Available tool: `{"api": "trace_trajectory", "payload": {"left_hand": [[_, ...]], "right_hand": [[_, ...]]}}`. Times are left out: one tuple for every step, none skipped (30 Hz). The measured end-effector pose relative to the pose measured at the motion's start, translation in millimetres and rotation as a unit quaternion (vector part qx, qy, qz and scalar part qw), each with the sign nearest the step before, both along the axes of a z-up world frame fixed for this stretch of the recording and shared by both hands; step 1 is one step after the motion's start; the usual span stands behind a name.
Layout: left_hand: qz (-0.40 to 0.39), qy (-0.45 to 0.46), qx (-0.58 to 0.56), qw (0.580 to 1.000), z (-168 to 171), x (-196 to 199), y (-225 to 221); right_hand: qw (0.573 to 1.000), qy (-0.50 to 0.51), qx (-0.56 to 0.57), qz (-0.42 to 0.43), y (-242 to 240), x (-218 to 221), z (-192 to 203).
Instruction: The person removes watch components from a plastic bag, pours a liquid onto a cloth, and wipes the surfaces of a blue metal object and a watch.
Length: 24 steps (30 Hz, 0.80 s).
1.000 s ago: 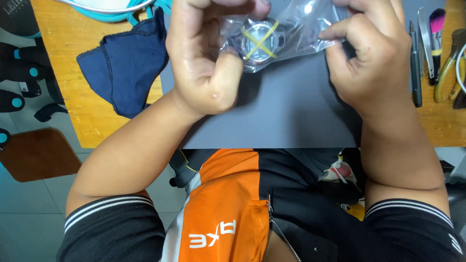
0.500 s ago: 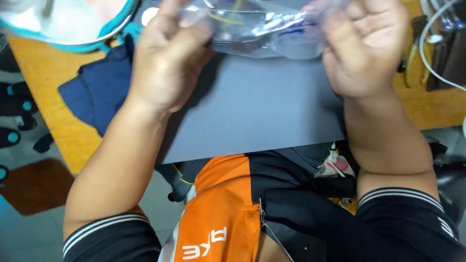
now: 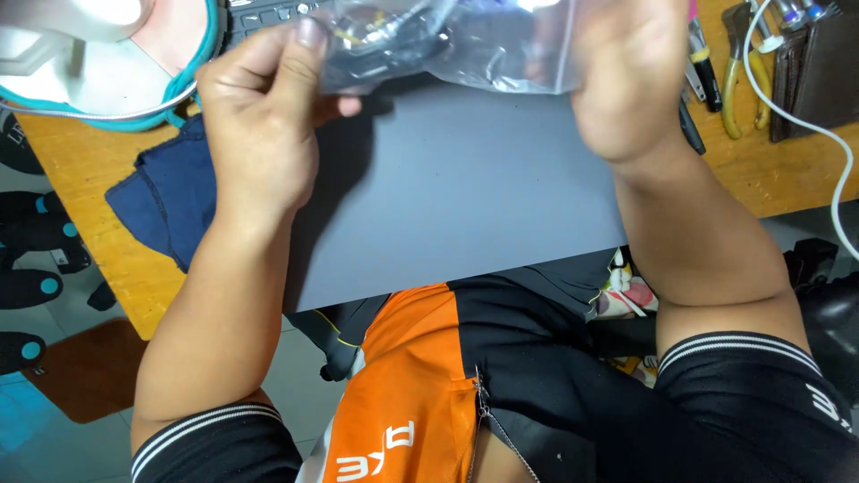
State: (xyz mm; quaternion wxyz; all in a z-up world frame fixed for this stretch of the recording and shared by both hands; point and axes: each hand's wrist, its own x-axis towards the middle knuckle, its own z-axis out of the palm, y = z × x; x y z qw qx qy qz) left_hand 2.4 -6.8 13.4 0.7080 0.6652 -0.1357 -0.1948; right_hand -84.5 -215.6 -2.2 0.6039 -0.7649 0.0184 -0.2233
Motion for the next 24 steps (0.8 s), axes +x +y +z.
{"api": "trace_trajectory", "payload": {"left_hand": [[0.028, -0.015, 0.001, 0.999, -2, 3, 3], [0.031, -0.019, 0.001, 0.999, -2, 4, 2], [0.029, -0.04, -0.002, 0.999, -1, 4, 3], [0.026, -0.06, -0.005, 0.998, 0, 4, 3], [0.029, -0.066, -0.006, 0.997, 2, 3, 3], [0.013, -0.074, 0.006, 0.997, 4, 2, 2], [-0.004, -0.081, 0.019, 0.997, 6, 1, 1], [-0.001, -0.085, 0.018, 0.996, 7, 1, 0], [0.017, -0.079, 0.028, 0.996, 8, 0, 0], [0.034, -0.072, 0.037, 0.996, 8, 0, 0], [0.036, -0.074, 0.037, 0.996, 8, 0, 1], [0.054, -0.098, 0.038, 0.993, 8, 1, 2], [0.071, -0.122, 0.037, 0.989, 8, 1, 2], [0.071, -0.124, 0.037, 0.989, 8, 2, 2], [0.079, -0.155, 0.057, 0.983, 7, 1, 3], [0.087, -0.187, 0.077, 0.975, 6, 0, 3], [0.088, -0.186, 0.078, 0.975, 7, 0, 4], [0.104, -0.212, 0.106, 0.966, 7, -1, 4], [0.12, -0.239, 0.132, 0.954, 8, -1, 4], [0.121, -0.239, 0.131, 0.954, 7, -3, 8], [0.12, -0.253, 0.16, 0.947, 7, -1, 9], [0.118, -0.266, 0.189, 0.938, 8, 0, 10], [0.115, -0.27, 0.185, 0.938, 10, 1, 11], [0.094, -0.309, 0.189, 0.927, 12, 1, 12]], "right_hand": [[0.994, 0.026, 0.041, 0.097, 6, 4, 11], [0.994, 0.022, 0.04, 0.1, 8, 5, 13], [0.995, 0.024, 0.028, 0.092, 10, 6, 15], [0.996, 0.026, 0.015, 0.084, 12, 7, 17], [0.996, 0.021, 0.013, 0.087, 11, 7, 17], [0.998, 0.046, -0.028, 0.044, 10, 6, 17], [0.995, 0.07, -0.068, 0.0, 9, 5, 16], [0.995, 0.065, -0.069, 0.002, 12, 7, 23], [0.995, 0.051, -0.083, 0.01, 16, 8, 28], [0.995, 0.036, -0.096, 0.018, 19, 8, 34], [0.995, 0.034, -0.096, 0.019, 19, 8, 29], [0.999, 0.0, -0.039, 0.035, 19, 9, 25], [0.998, -0.034, 0.017, 0.049, 19, 9, 21], [0.998, -0.036, 0.016, 0.049, 17, 10, 18], [1.0, -0.021, -0.006, 0.021, 16, 9, 15], [1.0, -0.007, -0.028, -0.007, 14, 8, 11], [1.0, -0.006, -0.028, -0.007, 14, 9, 10], [0.999, 0.007, -0.049, -0.01, 15, 9, 8], [0.997, 0.018, -0.071, -0.013, 14, 9, 8], [0.997, 0.018, -0.072, -0.012, 17, 7, 9], [0.996, 0.038, -0.079, -0.014, 18, 7, 12], [0.995, 0.059, -0.085, -0.015, 19, 6, 15], [0.994, 0.056, -0.087, -0.021, 19, 7, 20], [0.993, 0.104, -0.049, 0.039, 19, 8, 24]]}}
